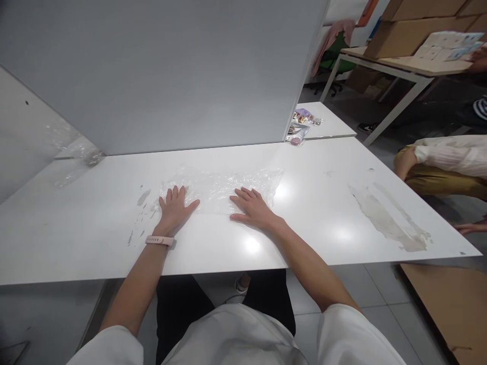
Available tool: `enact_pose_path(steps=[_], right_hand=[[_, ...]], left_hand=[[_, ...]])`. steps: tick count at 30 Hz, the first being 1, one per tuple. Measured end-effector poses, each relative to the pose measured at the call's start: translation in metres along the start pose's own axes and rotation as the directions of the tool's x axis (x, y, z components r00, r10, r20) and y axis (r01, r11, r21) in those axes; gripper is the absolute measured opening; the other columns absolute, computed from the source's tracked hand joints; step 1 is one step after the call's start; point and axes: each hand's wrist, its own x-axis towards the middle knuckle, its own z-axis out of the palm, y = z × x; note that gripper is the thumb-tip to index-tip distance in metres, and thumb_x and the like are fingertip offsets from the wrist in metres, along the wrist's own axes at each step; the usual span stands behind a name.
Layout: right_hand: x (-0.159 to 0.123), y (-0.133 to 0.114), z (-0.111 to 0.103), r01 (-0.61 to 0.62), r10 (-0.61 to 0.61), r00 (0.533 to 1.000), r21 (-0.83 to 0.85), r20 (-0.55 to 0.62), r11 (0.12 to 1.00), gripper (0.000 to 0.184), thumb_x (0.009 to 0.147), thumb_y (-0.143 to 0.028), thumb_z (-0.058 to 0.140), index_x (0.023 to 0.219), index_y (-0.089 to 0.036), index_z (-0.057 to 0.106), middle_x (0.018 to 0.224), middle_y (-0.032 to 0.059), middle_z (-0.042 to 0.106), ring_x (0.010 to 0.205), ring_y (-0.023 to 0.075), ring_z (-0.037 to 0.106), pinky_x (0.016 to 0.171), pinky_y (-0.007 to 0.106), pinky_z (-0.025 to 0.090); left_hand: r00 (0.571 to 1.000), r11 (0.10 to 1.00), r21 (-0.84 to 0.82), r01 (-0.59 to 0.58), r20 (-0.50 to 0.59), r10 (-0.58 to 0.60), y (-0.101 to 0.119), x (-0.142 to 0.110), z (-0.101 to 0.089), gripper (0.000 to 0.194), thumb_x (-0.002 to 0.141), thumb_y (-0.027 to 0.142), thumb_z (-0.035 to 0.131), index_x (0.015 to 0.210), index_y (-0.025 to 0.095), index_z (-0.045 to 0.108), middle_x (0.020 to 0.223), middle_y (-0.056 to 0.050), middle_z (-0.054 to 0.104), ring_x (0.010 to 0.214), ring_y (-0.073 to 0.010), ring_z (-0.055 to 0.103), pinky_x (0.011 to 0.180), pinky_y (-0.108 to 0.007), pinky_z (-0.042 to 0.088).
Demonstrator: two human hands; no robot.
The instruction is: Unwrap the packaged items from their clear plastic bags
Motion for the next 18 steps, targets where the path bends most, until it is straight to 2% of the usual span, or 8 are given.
enact_pose_path(steps=[4,6,11,18], right_hand=[[-0.0055,0.0029,-0.0082,-0.077,0.087,0.984,0.066,-0.155,0.995,0.049,0.099,-0.056,0.045,0.136,-0.028,0.061,0.145,0.0079,0.058,0.14,0.0295,0.046,0.116,0.053,0.033],[-0.0073,0.005,-0.0088,-0.105,0.116,0.974,0.067,-0.197,0.992,0.042,0.101,-0.049,0.043,0.128,-0.027,0.066,0.138,0.0087,0.063,0.132,0.0302,0.053,0.111,0.054,0.038],[-0.0083,0.0054,-0.0052,-0.091,0.09,0.985,-0.002,-0.146,0.996,0.042,0.099,-0.044,0.043,0.132,-0.026,0.062,0.148,0.011,0.053,0.137,0.0326,0.046,0.11,0.055,0.038],[-0.0073,0.0034,-0.0055,-0.103,0.102,0.988,-0.009,-0.112,0.995,0.042,0.1,-0.043,0.043,0.133,-0.023,0.06,0.15,0.012,0.051,0.139,0.0311,0.043,0.112,0.053,0.036]], left_hand=[[1.0,1.0,-0.005,-0.01,0.016,0.01,-0.0038,0.0009,0.0019,0.092,0.091,0.074,0.032,0.16,0.014,0.02,0.168,-0.019,0.007,0.156,-0.0382,-0.002,0.121,-0.066,0.001],[1.0,1.0,-0.004,-0.011,0.008,0.011,-0.0039,0.0011,0.0029,0.091,0.091,0.073,0.033,0.16,0.015,0.021,0.168,-0.018,0.008,0.156,-0.0383,-0.001,0.121,-0.066,0.002],[1.0,1.0,0.002,-0.015,-0.011,0.015,-0.0043,0.0016,0.0042,0.089,0.091,0.072,0.032,0.16,0.017,0.024,0.169,-0.016,0.011,0.156,-0.0374,0.001,0.122,-0.065,0.003],[1.0,0.999,0.025,-0.02,0.019,0.02,-0.0008,-0.0001,-0.0002,0.087,0.093,0.07,0.031,0.16,0.015,0.023,0.169,-0.016,0.01,0.156,-0.0348,0.0,0.124,-0.061,0.002]])
